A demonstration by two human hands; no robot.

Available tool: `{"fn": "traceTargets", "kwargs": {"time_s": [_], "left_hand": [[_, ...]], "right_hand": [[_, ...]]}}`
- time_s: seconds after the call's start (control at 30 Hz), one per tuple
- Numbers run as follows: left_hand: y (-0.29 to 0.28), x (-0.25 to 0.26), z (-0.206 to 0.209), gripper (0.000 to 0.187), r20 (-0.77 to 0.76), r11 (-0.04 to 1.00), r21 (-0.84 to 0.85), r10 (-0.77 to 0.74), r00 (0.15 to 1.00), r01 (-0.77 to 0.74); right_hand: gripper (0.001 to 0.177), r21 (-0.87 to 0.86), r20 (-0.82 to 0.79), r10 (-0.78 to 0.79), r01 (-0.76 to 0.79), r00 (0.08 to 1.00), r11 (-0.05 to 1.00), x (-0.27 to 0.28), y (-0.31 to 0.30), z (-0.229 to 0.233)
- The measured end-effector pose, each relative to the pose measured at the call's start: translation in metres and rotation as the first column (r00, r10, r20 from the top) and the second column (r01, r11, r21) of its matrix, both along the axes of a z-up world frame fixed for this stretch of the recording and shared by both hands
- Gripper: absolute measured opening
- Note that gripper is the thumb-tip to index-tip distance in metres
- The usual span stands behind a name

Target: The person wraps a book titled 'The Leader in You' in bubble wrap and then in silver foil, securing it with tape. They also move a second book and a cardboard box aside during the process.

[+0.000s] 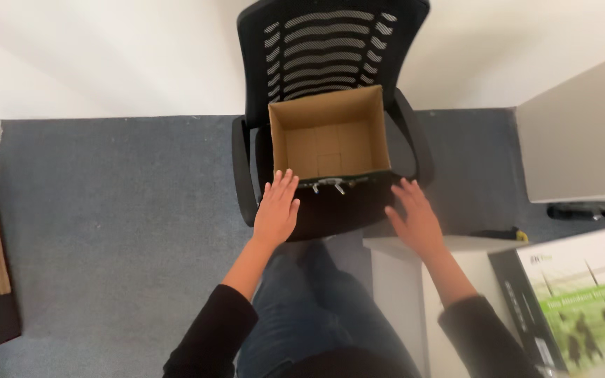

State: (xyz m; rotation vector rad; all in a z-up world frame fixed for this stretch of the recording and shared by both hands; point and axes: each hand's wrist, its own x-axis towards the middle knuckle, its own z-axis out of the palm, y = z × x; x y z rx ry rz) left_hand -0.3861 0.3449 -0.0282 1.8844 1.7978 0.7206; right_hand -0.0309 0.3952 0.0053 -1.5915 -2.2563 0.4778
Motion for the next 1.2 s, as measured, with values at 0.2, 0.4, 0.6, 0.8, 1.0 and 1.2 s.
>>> {"fn": "traceTargets", "kwargs": {"time_s": [0.2,0.4,0.6,0.8,1.0,1.2], "left_hand": [[0.052,-0.025,-0.117,0.065,0.281,0.878,-0.313,0.45,0.848,-0.362],[0.085,-0.038,-0.187,0.068,0.282,0.747,-0.572,0.567,0.774,-0.339],[0.109,-0.031,-0.105,0.055,0.324,0.849,-0.464,0.428,0.844,-0.253],[0.15,-0.043,0.055,0.049,0.565,0.989,-0.15,0.096,0.819,-0.012],[0.194,-0.05,0.17,0.053,0.804,0.99,0.061,-0.122,0.582,0.123],[0.194,-0.064,0.243,0.05,0.824,0.956,0.215,-0.287,0.488,0.2]], "right_hand": [[0.079,-0.358,-0.095,-0.429,0.371,0.898,0.857,-0.026,0.096,-0.084],[0.074,-0.508,-0.149,-0.638,0.495,0.756,0.705,-0.04,0.107,-0.13],[0.063,-0.603,-0.339,-0.764,0.496,0.549,0.624,-0.029,0.115,-0.083],[0.043,-0.476,-0.31,-0.754,0.592,0.579,0.65,0.01,0.123,0.064],[0.027,-0.108,-0.665,-0.436,0.499,0.607,0.86,0.018,0.129,0.162],[0.025,0.058,-0.742,-0.323,0.537,0.588,0.842,0.037,0.148,0.217]]}}
